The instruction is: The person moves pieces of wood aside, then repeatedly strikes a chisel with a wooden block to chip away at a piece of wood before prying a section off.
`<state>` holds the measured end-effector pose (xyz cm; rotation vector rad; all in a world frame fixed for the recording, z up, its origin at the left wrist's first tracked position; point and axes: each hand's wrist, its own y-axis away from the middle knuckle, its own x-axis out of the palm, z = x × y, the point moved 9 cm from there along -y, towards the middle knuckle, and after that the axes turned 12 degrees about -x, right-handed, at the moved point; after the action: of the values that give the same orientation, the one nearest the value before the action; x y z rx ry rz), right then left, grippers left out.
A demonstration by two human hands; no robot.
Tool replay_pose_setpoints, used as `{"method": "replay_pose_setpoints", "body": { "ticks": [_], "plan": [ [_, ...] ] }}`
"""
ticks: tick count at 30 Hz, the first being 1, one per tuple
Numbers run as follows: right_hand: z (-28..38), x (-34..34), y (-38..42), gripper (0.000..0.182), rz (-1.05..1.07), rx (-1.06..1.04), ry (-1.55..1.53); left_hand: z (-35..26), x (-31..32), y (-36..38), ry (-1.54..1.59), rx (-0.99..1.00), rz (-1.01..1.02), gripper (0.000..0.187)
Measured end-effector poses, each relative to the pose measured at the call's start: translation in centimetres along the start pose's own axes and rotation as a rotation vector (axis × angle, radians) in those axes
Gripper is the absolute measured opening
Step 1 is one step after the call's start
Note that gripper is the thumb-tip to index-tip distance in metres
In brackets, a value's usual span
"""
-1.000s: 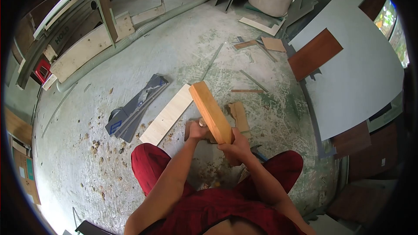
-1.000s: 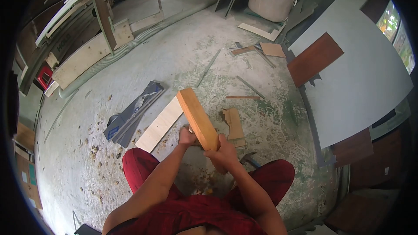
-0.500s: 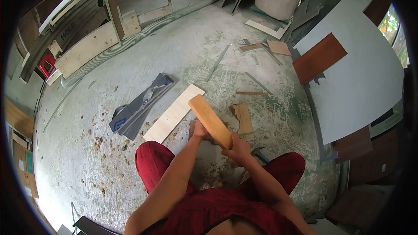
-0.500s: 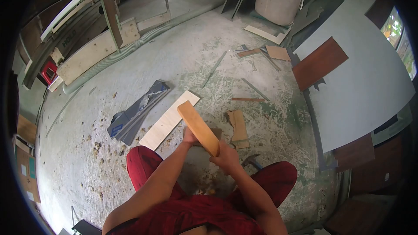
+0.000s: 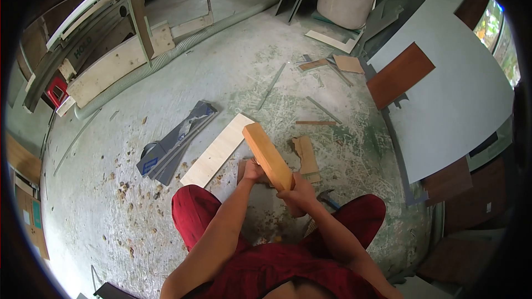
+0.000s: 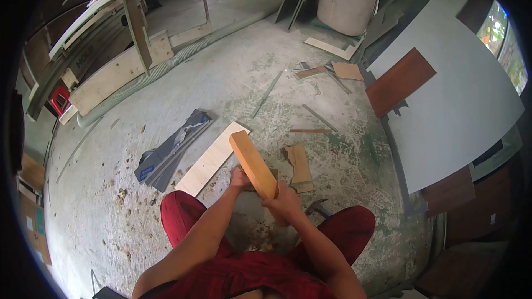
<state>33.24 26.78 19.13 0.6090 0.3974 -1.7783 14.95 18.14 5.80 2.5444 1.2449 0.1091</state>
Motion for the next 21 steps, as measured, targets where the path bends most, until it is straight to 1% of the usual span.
{"method": "replay_pose_setpoints", "body": {
  "ticks": [1, 2, 3, 4, 5, 7, 8, 9, 10, 11, 14, 15, 18, 21],
  "plan": [
    [-0.1, -0.1, -0.1, 0.061, -0.026, -0.024, -0.074, -5.6, 0.3, 3.9, -0.208, -0.043, -0.074, 0.018],
    [-0.2, -0.1, 0.0, 0.062, -0.05, -0.043, -0.149, -8.5, 0.2, 6.2, -0.417, -0.09, -0.145, 0.018],
    [0.4, -0.4, 0.0, 0.061, -0.094, -0.085, -0.243, -5.6, 0.1, 4.0, -0.184, 0.037, -0.114, 0.017],
    [1.2, -1.1, -0.2, 0.06, -0.141, -0.12, -0.336, -1.3, -0.4, 1.0, 0.052, 0.157, -0.08, 0.016],
    [1.8, -1.9, -0.3, 0.059, -0.187, -0.144, -0.426, 0.8, -2.4, -0.8, -0.414, 0.163, -0.24, 0.018],
    [1.9, -2.8, -0.4, 0.054, -0.256, -0.173, -0.587, 1.5, -4.3, -1.3, -0.062, 0.08, -0.272, 0.023],
    [2.0, -3.5, -0.3, 0.053, -0.306, -0.197, -0.576, -0.8, -5.3, 0.2, -0.174, 0.079, -0.359, 0.02],
    [2.2, -4.2, -0.2, 0.052, -0.357, -0.227, -0.564, -0.9, -5.8, -0.2, -0.153, 0.025, -0.295, 0.015],
    [2.1, -4.3, -0.3, 0.051, -0.341, -0.203, -0.573, -1.2, -6.2, -0.5, -0.06, 0.075, -0.291, 0.014],
    [2.0, -4.4, -0.4, 0.051, -0.329, -0.186, -0.582, -4.0, -5.5, 1.7, -0.014, 0.022, -0.237, 0.014],
    [2.1, -3.7, -0.6, 0.05, -0.304, -0.214, -0.564, -2.1, -5.4, 1.2, 0.16, 0.051, -0.2, 0.014],
    [2.5, -3.6, -0.7, 0.05, -0.297, -0.23, -0.547, -1.8, -5.0, 1.2, 0.161, 0.048, -0.201, 0.015],
    [3.4, -3.2, -0.6, 0.051, -0.211, -0.175, -0.424, -0.4, -4.2, 1.3, 0.218, -0.038, -0.177, 0.019],
    [4.1, -3.0, -0.5, 0.055, -0.236, -0.213, -0.425, 1.4, -3.5, 0.3, 0.268, -0.078, -0.16, 0.018]
  ]
}}
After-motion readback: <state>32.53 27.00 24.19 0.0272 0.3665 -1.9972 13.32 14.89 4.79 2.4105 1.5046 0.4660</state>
